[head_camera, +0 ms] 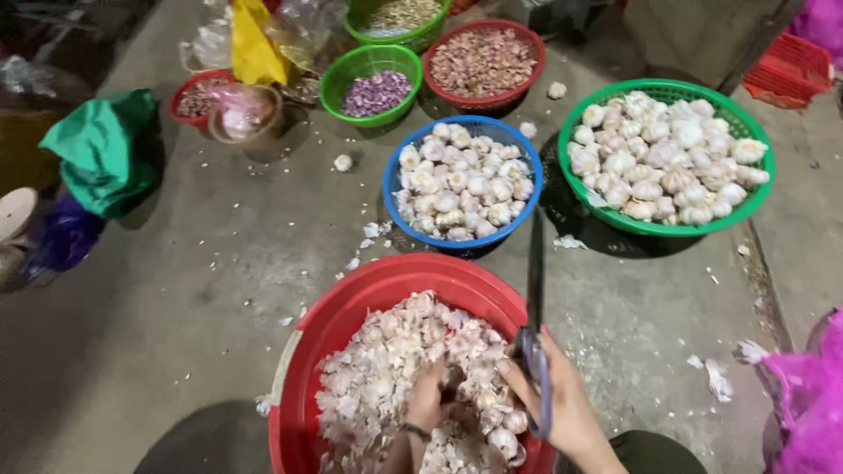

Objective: Trimming roots and stems from garlic bulbs using scissors and peeling outer skins by hand

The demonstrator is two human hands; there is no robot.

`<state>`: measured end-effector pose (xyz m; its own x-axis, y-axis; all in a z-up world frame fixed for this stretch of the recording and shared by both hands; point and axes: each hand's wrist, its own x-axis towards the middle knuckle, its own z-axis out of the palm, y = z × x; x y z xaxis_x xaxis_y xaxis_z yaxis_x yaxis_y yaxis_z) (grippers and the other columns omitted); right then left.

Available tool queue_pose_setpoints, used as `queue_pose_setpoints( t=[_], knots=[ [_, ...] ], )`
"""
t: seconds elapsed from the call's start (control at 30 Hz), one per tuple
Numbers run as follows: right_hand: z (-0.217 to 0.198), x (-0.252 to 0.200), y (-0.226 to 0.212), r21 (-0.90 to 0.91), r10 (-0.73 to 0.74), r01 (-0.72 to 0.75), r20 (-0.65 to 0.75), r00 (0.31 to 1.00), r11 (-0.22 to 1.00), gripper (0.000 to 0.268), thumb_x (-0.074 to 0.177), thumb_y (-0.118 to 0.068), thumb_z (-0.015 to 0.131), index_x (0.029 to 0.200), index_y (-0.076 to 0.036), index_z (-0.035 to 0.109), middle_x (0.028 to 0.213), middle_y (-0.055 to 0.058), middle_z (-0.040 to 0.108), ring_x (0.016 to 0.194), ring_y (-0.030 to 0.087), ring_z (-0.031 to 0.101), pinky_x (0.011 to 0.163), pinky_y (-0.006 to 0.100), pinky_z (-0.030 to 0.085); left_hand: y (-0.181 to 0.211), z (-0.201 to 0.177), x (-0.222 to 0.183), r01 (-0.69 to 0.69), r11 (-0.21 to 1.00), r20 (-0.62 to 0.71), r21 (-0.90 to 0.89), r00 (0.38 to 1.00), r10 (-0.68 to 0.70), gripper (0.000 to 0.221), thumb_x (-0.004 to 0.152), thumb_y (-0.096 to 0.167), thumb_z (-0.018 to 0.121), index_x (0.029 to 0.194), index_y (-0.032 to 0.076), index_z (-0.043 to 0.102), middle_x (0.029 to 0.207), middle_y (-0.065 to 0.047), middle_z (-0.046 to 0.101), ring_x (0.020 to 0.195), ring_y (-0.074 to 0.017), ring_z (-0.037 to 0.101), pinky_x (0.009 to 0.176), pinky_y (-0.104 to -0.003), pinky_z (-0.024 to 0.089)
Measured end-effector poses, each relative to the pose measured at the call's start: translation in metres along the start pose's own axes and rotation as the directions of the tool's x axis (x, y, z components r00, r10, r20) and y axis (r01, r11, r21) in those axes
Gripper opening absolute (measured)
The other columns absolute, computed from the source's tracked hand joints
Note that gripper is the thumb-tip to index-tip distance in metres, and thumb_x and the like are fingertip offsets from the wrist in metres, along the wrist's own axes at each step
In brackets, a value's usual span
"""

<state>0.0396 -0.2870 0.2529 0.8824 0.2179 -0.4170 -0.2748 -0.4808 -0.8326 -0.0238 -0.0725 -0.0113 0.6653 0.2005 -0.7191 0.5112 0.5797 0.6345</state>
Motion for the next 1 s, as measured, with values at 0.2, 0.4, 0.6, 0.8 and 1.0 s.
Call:
queue_pose_setpoints(
  t=[0.2, 0.4, 0.6, 0.8, 1.0],
  knots=[
    [0.056, -0.002, 0.003, 0.172, 0.044, -0.076, 0.182, 0.982, 0.982, 0.029, 0.087, -0.013, 0.078, 0.112, -0.011, 0.064, 0.118, 0.005, 0.084, 0.101, 0.02, 0.084, 0.092, 0.033, 0.069, 0.068, 0.017, -0.117, -0.166, 0.468, 0.037, 0.868, 0.961, 0.273, 0.081, 0.095, -0.007, 0.059, 0.158, 0.003, 0.01, 0.145, -0.02, 0.052, 0.13, -0.0311, 0.06, 0.113, -0.038, 0.052],
    [0.114, 0.015, 0.055, -0.19, -0.142, 0.188, 0.232, 0.962, 0.964, 0.028, 0.087, -0.031, 0.073, 0.103, -0.018, 0.054, 0.095, 0.008, 0.074, 0.087, 0.027, 0.071, 0.077, 0.038, 0.05, 0.032, 0.02, -0.091, -0.419, 0.901, -0.475, -0.108, 0.818, 0.323, 0.032, 0.098, 0.013, 0.051, 0.074, 0.02, 0.031, 0.064, 0.003, 0.029, 0.054, -0.0122, 0.03, 0.05, -0.035, 0.026],
    [0.108, 0.007, 0.052, 0.068, -0.185, 0.176, 0.159, 0.97, 0.982, 0.036, 0.078, -0.024, 0.088, 0.095, -0.016, 0.058, 0.077, -0.001, 0.058, 0.071, 0.012, 0.052, 0.07, 0.027, 0.043, 0.075, 0.033, -0.162, -0.673, 0.424, -0.085, 0.606, 0.475, 0.876, 0.007, 0.09, 0.005, 0.051, 0.083, 0.006, 0.051, 0.081, -0.005, 0.049, 0.074, -0.0187, 0.048, 0.067, -0.037, 0.038],
    [0.098, -0.009, 0.028, 0.241, 0.011, -0.104, 0.357, 0.934, 0.965, 0.037, 0.085, -0.03, 0.079, 0.11, -0.012, 0.059, 0.097, 0.003, 0.058, 0.088, 0.013, 0.054, 0.078, 0.027, 0.044, 0.098, 0.017, -0.17, -0.558, 0.519, -0.079, 0.648, 0.628, 0.774, 0.019, 0.091, -0.007, 0.056, 0.088, 0.011, 0.062, 0.071, 0.006, 0.059, 0.052, -0.0057, 0.045, 0.045, -0.019, 0.042],
    [0.105, -0.002, 0.027, 0.619, -0.031, -0.306, 0.471, 0.882, 0.724, 0.037, 0.083, -0.021, 0.08, 0.106, 0.0, 0.059, 0.082, 0.018, 0.068, 0.058, 0.03, 0.067, 0.041, 0.036, 0.058, 0.107, 0.0, -0.181, -0.336, 0.492, 0.046, 0.803, 0.859, 0.51, 0.03, 0.096, 0.015, 0.061, 0.125, 0.008, 0.067, 0.098, -0.009, 0.08, 0.077, -0.0204, 0.078, 0.072, -0.038, 0.068]
  ],
)
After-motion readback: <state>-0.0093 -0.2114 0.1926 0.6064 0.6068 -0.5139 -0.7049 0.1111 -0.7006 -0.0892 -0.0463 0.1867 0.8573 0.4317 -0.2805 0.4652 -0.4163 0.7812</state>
